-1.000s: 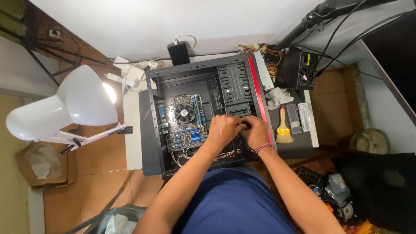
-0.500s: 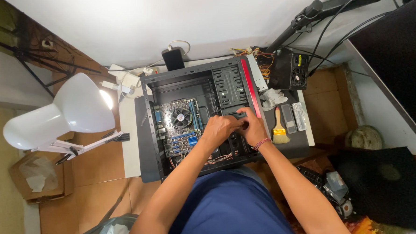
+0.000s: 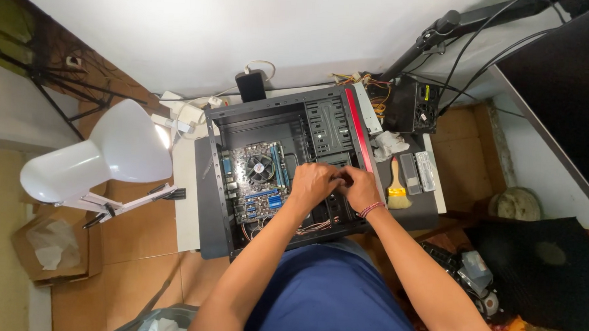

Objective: Cleaning internal computer components and removing components from a PC case.

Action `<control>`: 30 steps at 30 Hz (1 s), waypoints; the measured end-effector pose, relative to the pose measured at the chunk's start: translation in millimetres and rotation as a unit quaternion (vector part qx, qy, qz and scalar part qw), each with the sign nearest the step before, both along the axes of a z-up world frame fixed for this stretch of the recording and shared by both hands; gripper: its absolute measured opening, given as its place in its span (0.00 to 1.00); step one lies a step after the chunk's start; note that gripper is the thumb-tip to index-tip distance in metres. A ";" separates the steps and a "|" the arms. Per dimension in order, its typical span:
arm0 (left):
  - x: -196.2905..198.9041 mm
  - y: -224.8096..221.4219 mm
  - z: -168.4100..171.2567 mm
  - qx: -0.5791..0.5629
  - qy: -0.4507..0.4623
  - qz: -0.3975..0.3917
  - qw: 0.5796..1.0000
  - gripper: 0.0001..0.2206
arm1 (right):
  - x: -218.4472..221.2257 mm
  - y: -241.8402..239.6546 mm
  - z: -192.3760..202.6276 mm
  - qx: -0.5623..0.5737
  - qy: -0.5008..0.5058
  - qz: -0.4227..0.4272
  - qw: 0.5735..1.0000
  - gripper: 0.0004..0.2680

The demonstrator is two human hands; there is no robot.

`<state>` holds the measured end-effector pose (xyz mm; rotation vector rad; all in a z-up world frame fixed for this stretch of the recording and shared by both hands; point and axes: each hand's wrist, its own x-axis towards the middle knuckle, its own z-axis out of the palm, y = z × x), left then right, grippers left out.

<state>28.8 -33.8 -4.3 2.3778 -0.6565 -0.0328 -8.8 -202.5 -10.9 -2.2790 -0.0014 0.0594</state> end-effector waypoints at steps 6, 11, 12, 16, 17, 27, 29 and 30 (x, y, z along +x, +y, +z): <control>-2.6 12.3 1.3 -0.095 -0.041 -0.039 0.994 0.10 | 2.0 -8.6 -3.9 0.006 0.018 0.001 1.000 0.09; -4.5 11.2 -9.6 -0.105 -0.054 -0.058 0.991 0.06 | 5.8 -14.8 -13.0 0.006 0.063 -0.007 0.998 0.08; -5.2 10.6 -13.3 -0.104 -0.063 -0.054 0.991 0.06 | 6.8 -16.5 -16.6 0.012 0.074 -0.005 0.997 0.08; -7.8 8.2 -9.0 -0.083 -0.065 -0.043 0.993 0.07 | 7.0 -15.1 -9.3 0.016 0.049 0.028 0.998 0.08; -8.9 7.5 -5.6 -0.072 -0.059 -0.036 0.995 0.07 | 6.3 -11.6 -3.3 0.029 0.029 0.032 0.999 0.09; -17.1 5.5 11.1 -0.065 -0.032 -0.006 0.997 0.10 | -10.4 -4.7 -18.2 0.033 0.005 -0.018 0.999 0.09; -19.1 9.2 12.5 -0.093 -0.037 -0.022 0.995 0.10 | -10.5 -6.3 -17.1 0.030 -0.011 -0.016 0.999 0.09; -20.0 11.5 13.5 -0.119 -0.040 -0.037 0.991 0.10 | -10.4 -6.7 -16.4 0.027 -0.023 -0.013 0.999 0.09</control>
